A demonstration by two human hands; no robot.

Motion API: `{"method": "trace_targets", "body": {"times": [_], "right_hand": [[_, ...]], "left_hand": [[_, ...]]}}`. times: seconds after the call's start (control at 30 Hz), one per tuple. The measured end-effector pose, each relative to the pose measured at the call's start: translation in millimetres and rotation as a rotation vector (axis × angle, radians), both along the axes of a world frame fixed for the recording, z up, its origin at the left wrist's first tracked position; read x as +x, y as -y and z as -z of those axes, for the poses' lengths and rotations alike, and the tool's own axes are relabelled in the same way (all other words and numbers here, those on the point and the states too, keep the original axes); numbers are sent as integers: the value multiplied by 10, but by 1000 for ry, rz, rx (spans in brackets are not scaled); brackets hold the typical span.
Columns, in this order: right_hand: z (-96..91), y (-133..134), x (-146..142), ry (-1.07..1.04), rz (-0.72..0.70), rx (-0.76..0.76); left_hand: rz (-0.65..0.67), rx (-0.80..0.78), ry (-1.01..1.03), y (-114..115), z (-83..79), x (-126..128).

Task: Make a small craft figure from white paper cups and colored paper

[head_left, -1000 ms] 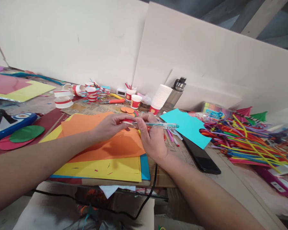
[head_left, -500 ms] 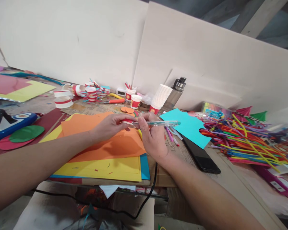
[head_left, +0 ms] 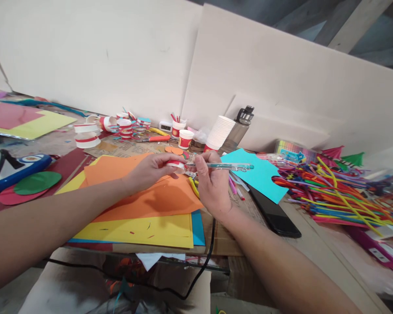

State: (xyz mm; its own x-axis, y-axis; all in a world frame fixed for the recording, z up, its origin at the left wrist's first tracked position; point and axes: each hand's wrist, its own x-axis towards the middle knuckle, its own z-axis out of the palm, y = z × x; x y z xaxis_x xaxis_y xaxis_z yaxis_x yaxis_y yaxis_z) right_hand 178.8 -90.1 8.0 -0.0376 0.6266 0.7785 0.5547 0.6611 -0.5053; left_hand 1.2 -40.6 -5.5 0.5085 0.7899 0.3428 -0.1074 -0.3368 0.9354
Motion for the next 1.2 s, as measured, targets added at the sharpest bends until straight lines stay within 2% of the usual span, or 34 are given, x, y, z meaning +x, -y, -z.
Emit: {"method": "trace_targets", "body": {"times": [0.2, 0.87, 1.2], "right_hand": [[-3, -3, 1, 63, 53, 27], [-31, 30, -21, 88, 30, 7], [-15, 13, -16, 88, 25, -1]], "left_hand": [[-20, 16, -37, 28, -45, 4], [-40, 106, -87, 22, -24, -11], [-34, 89, -63, 15, -17, -7]]}}
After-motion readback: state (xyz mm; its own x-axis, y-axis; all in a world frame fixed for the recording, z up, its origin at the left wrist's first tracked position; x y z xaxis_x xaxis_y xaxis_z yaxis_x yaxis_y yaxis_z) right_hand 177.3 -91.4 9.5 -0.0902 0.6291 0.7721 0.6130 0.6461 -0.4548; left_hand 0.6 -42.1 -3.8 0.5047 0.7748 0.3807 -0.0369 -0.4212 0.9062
